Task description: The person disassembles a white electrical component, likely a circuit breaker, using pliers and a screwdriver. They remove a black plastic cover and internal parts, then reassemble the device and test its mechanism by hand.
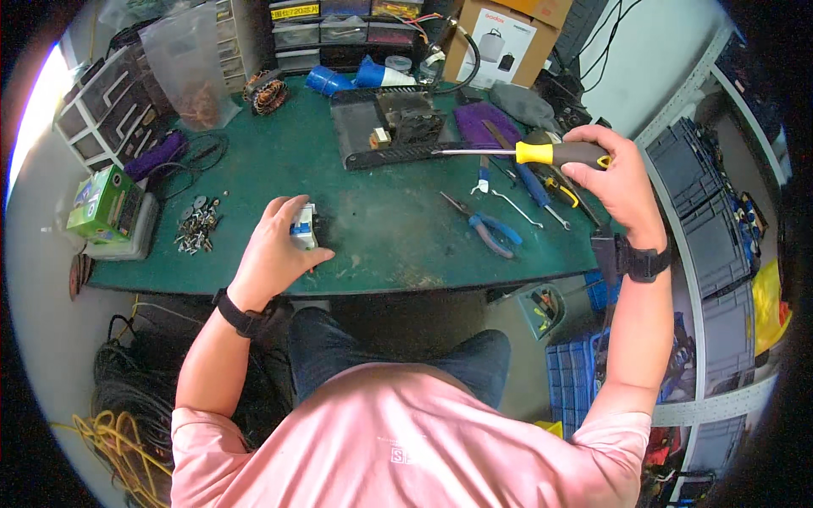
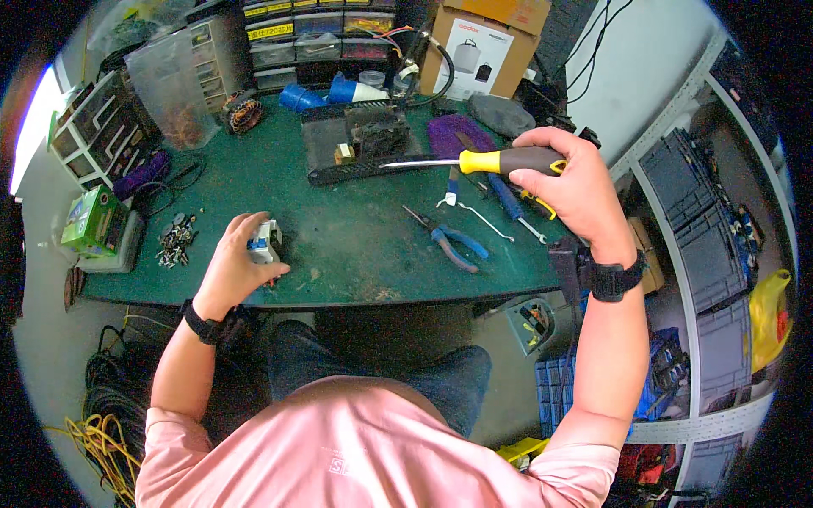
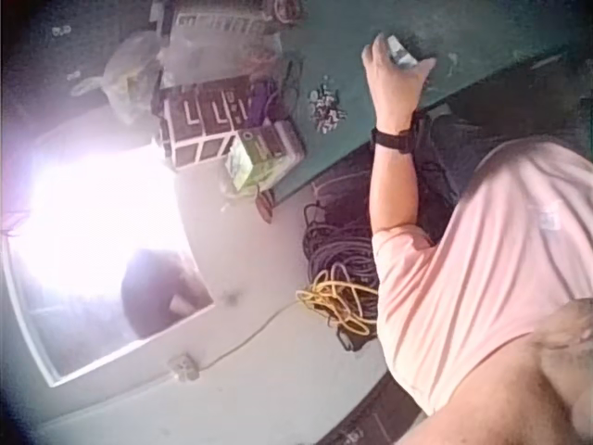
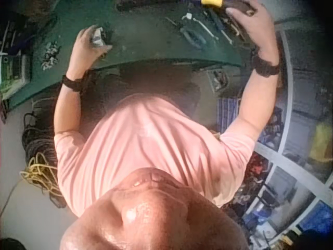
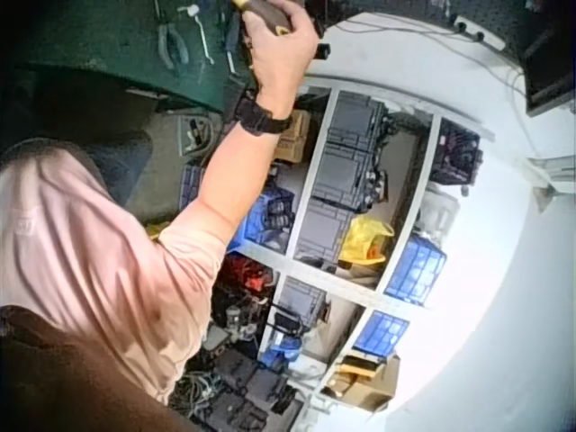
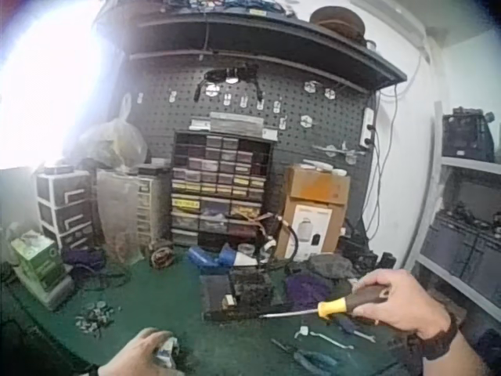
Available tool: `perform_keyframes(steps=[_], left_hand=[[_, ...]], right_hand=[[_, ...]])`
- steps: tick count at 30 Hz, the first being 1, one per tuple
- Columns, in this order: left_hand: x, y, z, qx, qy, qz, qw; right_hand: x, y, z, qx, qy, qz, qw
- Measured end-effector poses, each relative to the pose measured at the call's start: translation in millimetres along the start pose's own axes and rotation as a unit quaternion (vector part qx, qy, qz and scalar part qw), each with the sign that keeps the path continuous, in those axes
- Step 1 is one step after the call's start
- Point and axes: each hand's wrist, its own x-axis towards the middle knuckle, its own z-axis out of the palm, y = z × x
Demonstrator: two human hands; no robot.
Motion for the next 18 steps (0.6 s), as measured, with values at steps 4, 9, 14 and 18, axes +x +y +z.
perform_keyframes(steps=[4, 9, 14, 18], left_hand=[[4.7, -3.5, 6.3, -0.040, -0.011, -0.010, 0.999], [9.2, 3.3, 2.4, -0.056, 0.001, -0.022, 0.998], [18.1, 14.2, 14.2, -0.021, -0.016, -0.014, 1.000], [22.7, 22.6, 11.2, -0.069, -0.071, -0.011, 0.995]], right_hand=[[-4.3, -5.2, 4.8, -0.026, 0.010, -0.040, 0.999], [11.6, 18.2, 10.3, -0.135, 0.082, -0.017, 0.987], [38.5, 132.9, 53.1, -0.136, 0.201, 0.125, 0.962], [34.7, 188.9, 108.9, -0.077, 0.177, 0.130, 0.973]])
